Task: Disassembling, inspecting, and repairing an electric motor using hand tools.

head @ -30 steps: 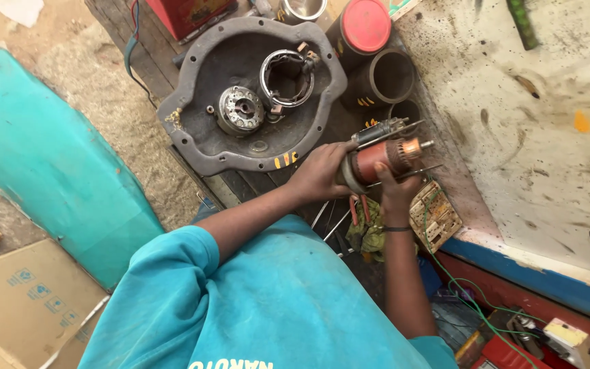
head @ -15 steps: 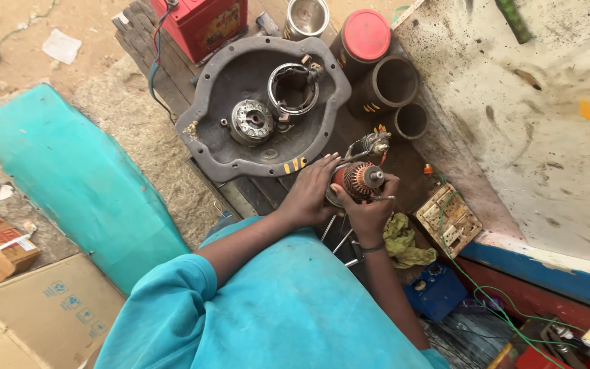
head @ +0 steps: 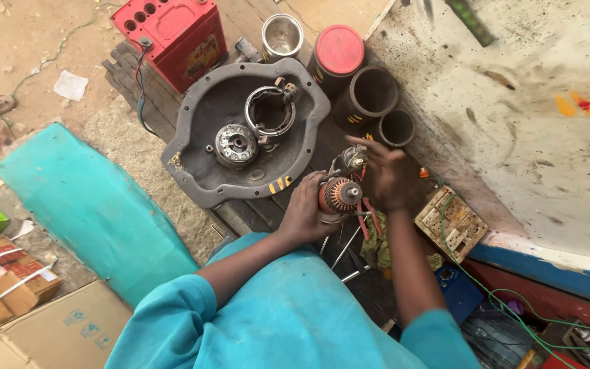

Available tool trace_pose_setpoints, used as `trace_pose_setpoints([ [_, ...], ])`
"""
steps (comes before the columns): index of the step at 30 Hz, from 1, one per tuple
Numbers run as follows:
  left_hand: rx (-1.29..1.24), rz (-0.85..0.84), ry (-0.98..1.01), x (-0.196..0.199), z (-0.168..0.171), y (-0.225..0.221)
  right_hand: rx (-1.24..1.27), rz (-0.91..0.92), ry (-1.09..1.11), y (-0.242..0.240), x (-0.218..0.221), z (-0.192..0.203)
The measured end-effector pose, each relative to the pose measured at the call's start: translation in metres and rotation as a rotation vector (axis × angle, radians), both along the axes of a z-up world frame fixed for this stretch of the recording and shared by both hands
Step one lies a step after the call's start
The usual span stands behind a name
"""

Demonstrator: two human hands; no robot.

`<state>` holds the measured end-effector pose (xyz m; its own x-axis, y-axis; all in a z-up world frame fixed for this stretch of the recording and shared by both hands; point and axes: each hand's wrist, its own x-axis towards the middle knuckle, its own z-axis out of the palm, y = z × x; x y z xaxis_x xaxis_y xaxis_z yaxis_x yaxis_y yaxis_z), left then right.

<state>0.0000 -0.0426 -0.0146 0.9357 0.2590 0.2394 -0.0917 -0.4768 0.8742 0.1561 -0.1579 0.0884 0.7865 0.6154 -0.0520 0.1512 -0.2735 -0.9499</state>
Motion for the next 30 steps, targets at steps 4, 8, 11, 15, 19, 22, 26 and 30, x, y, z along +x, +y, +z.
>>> trace_pose_setpoints([
  [4,0.002,-0.013,0.070,0.001,0.012,0.008,0.579,0.276,0.688,0.000,0.027,-0.109],
  [8,-0.027,-0.049,0.023,0.002,0.016,0.015,0.550,0.292,0.439,-0.009,0.021,-0.119],
  [11,-0.021,-0.108,-0.014,-0.002,0.014,0.025,0.444,0.188,0.119,0.003,0.006,-0.073],
  [15,-0.028,-0.269,-0.188,-0.005,0.024,0.041,0.301,0.109,-0.225,0.008,-0.024,-0.001],
  [19,0.017,-0.305,-0.235,0.003,0.038,0.045,0.226,0.090,-0.466,0.004,-0.030,0.029],
  [22,0.078,-0.269,-0.186,0.000,0.055,0.050,0.088,0.054,-0.635,0.002,-0.031,0.046],
  [26,-0.064,-0.030,0.002,-0.040,0.028,0.066,-0.139,0.038,-0.944,0.003,-0.024,0.035],
  [30,-0.221,0.335,0.167,-0.097,0.014,0.090,-0.271,0.161,-1.109,0.010,-0.034,0.015],
])
